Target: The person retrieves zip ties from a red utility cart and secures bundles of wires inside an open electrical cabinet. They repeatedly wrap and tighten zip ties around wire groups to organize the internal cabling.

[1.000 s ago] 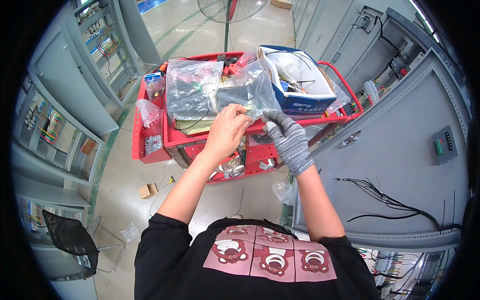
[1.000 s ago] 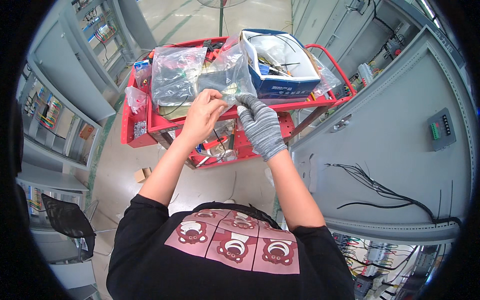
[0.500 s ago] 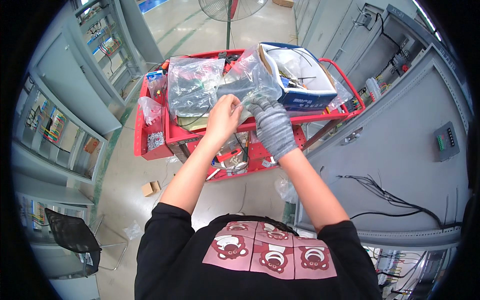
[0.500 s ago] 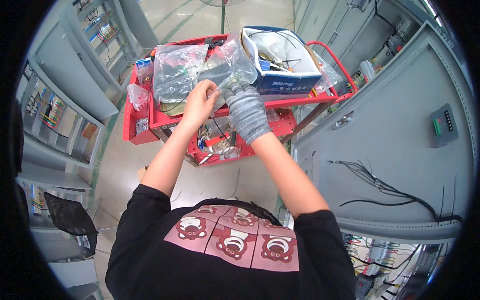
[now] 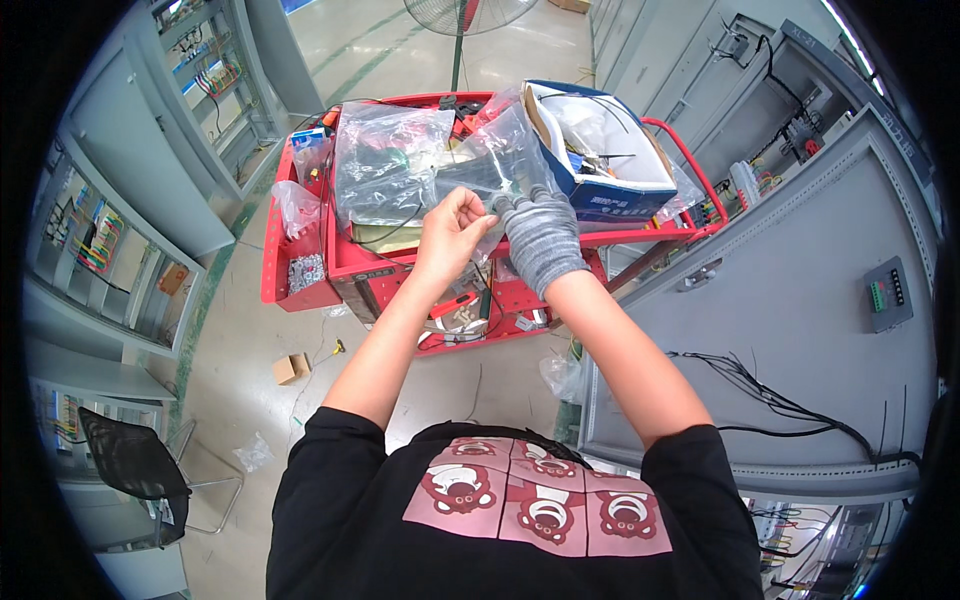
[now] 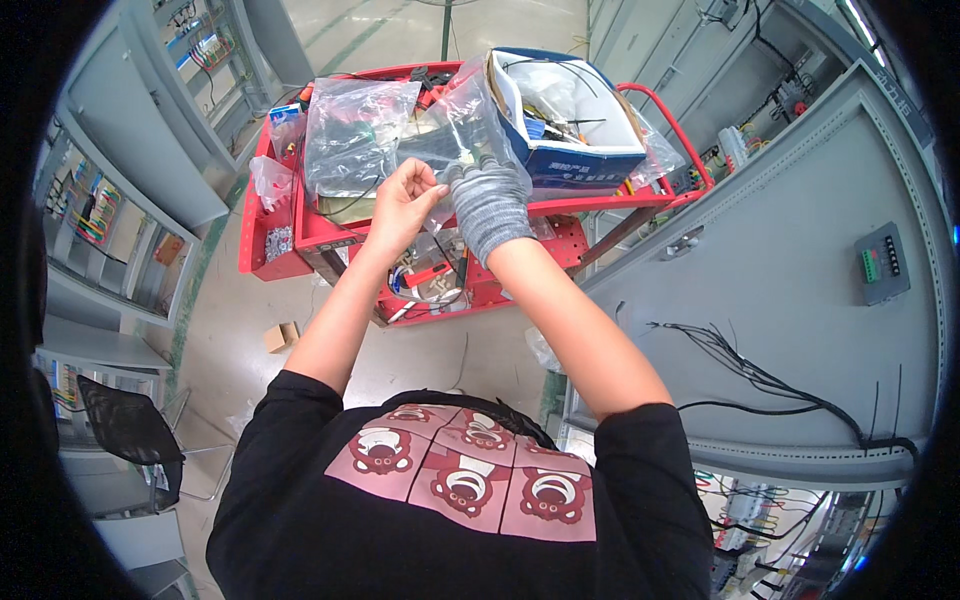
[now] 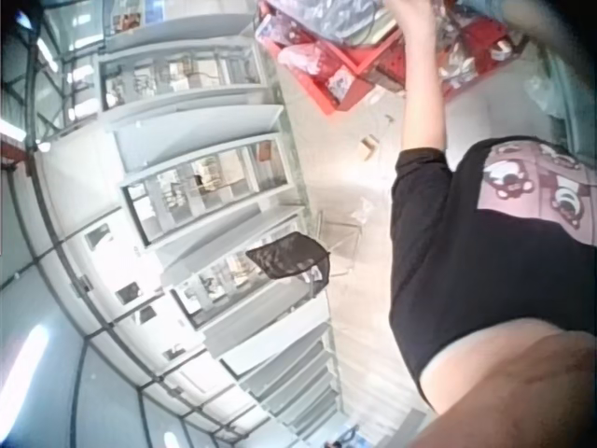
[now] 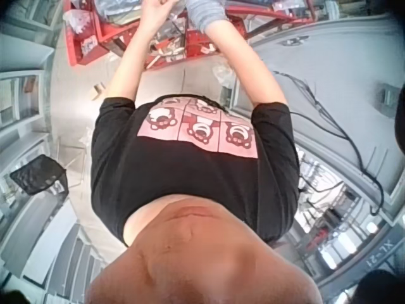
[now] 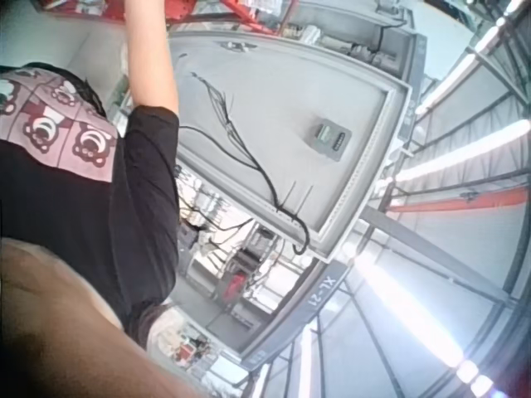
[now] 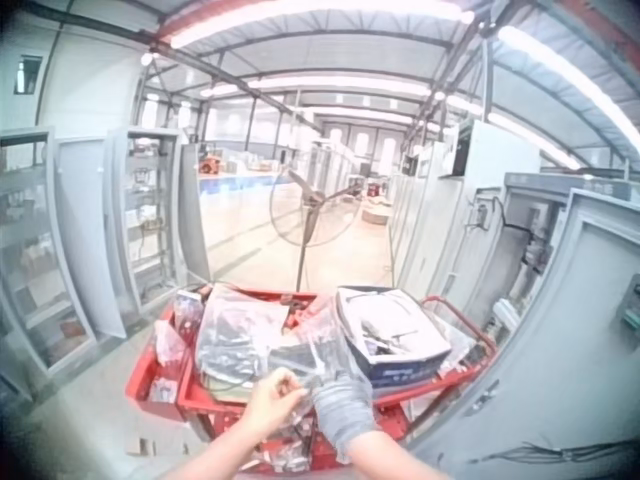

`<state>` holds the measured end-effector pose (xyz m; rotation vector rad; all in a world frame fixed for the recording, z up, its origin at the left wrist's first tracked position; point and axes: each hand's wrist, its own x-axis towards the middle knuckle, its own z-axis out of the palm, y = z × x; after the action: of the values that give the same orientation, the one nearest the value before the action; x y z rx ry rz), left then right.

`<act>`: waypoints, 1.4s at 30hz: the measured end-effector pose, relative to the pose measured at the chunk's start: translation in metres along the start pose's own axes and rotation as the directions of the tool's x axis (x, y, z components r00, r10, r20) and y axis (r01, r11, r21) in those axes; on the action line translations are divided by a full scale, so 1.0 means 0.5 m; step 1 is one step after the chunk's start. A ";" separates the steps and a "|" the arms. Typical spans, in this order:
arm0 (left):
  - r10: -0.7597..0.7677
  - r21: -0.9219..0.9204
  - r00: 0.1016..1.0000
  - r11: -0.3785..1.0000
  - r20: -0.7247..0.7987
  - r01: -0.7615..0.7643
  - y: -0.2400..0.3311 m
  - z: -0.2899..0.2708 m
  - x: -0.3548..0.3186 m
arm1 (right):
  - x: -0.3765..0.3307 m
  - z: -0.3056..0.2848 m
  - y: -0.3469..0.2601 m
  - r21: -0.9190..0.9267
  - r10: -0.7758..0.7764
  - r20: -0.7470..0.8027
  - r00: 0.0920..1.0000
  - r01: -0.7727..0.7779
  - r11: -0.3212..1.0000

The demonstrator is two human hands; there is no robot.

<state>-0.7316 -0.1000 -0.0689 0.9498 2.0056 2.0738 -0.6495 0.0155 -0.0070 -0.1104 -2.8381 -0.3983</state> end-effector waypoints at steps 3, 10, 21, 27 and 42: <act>0.115 0.263 0.992 0.960 -0.045 -0.099 0.007 -0.023 0.013 | 0.033 -0.008 -0.008 0.007 -0.045 0.203 0.978 0.045 0.999; 0.168 0.721 0.983 0.671 0.081 -0.174 -0.009 -0.051 0.013 | 0.042 0.045 0.001 0.004 -0.151 -0.009 0.988 0.151 0.988; 0.063 0.506 0.995 0.862 -0.075 -0.016 -0.040 -0.052 0.010 | 0.141 0.058 0.000 0.181 -0.252 0.185 0.950 0.219 0.959; 0.111 0.540 0.993 0.839 -0.040 -0.072 -0.034 -0.045 0.002 | 0.188 0.074 -0.024 0.223 -0.008 0.128 0.992 -0.021 0.975; 0.088 0.526 0.992 0.850 -0.090 -0.028 -0.029 -0.040 0.004 | 0.121 0.064 0.058 0.203 -0.139 -0.093 0.986 0.155 0.967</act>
<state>-0.7482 -0.1143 -0.0805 0.9892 2.7137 1.6502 -0.7124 0.0547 -0.0123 0.1559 -2.7983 -0.1276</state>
